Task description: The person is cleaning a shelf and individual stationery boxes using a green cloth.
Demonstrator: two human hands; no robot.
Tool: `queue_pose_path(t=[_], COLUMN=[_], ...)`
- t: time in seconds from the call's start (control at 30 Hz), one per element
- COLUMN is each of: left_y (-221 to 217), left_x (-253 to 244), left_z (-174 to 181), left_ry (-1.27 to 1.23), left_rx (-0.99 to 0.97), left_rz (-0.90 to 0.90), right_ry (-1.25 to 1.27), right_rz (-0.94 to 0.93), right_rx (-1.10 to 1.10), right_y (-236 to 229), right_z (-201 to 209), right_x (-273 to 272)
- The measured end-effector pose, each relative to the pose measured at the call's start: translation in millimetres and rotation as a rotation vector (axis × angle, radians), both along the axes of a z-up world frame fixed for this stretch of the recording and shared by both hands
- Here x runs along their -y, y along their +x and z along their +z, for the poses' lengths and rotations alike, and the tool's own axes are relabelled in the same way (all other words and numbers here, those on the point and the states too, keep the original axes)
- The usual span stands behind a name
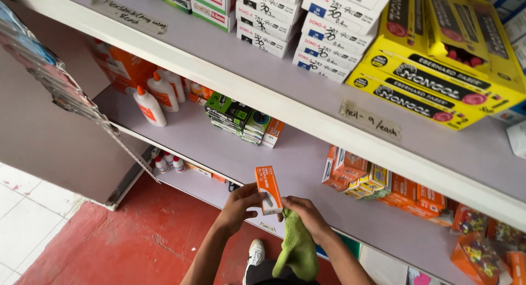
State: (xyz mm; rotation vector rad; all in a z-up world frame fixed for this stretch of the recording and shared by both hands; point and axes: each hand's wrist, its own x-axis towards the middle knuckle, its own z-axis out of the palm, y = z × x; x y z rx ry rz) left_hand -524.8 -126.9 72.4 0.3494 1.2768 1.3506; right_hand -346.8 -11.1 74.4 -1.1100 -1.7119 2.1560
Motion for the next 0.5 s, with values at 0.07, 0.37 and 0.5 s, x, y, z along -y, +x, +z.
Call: queue_pose_path(t=[0.07,0.37,0.5], left_y=[-1,-2,2], left_x=[-10,-44,-54], left_z=[-12,-27,-7], left_ry=[0.016,0.028,0.121], left_rx=[0.081,0.145,0.132], left_rz=[0.017,0.126,0.188], right_ry=[-0.051,0.116,0.068], right_rz=[-0.011,0.033,-0.24], right_rx=[0.0,0.121,0.025], right_y=[-3,-13,-26], right_z=[2,-10,-32], right_x=[-10,-49,-82])
